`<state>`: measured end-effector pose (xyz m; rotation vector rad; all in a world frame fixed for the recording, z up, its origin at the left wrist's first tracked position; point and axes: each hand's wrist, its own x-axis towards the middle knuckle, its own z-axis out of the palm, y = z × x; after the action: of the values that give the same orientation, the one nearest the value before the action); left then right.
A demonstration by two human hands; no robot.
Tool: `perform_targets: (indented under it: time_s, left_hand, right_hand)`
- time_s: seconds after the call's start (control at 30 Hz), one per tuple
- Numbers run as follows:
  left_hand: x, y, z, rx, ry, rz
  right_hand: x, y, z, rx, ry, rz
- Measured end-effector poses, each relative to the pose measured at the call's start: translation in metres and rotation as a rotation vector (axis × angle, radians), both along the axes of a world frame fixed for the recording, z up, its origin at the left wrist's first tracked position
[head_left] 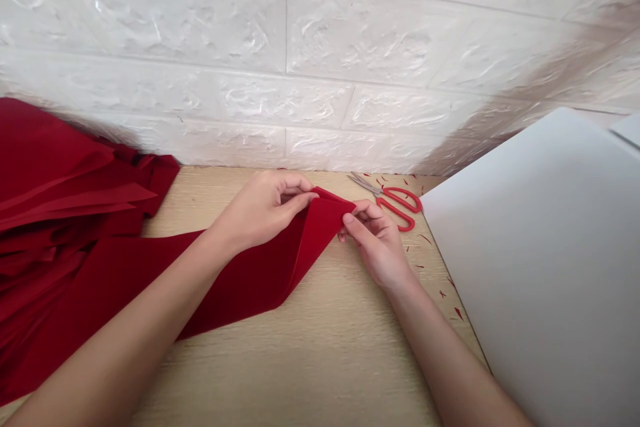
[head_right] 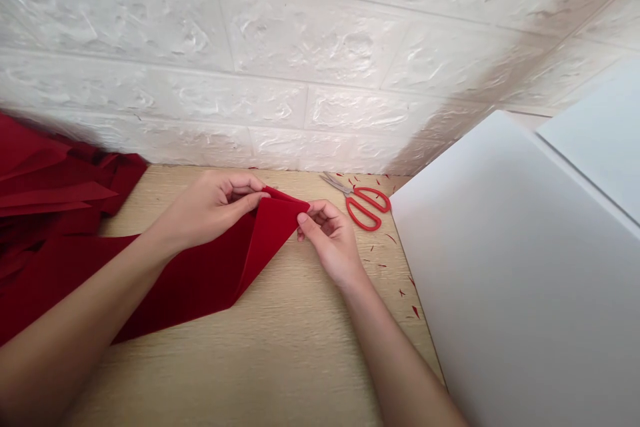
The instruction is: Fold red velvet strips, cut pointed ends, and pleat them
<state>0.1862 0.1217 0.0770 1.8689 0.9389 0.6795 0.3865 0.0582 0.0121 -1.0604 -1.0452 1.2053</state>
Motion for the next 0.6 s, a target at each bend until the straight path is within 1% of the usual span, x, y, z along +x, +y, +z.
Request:
perform_targets:
  time_s: [0.27, 0.6]
  left_hand:
    - [0.0017, -0.0023, -0.0015, 0.062, -0.02, 0.036]
    - [0.0053, -0.0018, -0.0064, 0.085, 0.0, 0.063]
  right_hand:
    - [-0.0038, -0.0015, 0.0064, 0.019, -0.005, -0.011]
    - [-0.0042, -0.0016, 0.0064, 0.023, -0.038, -0.052]
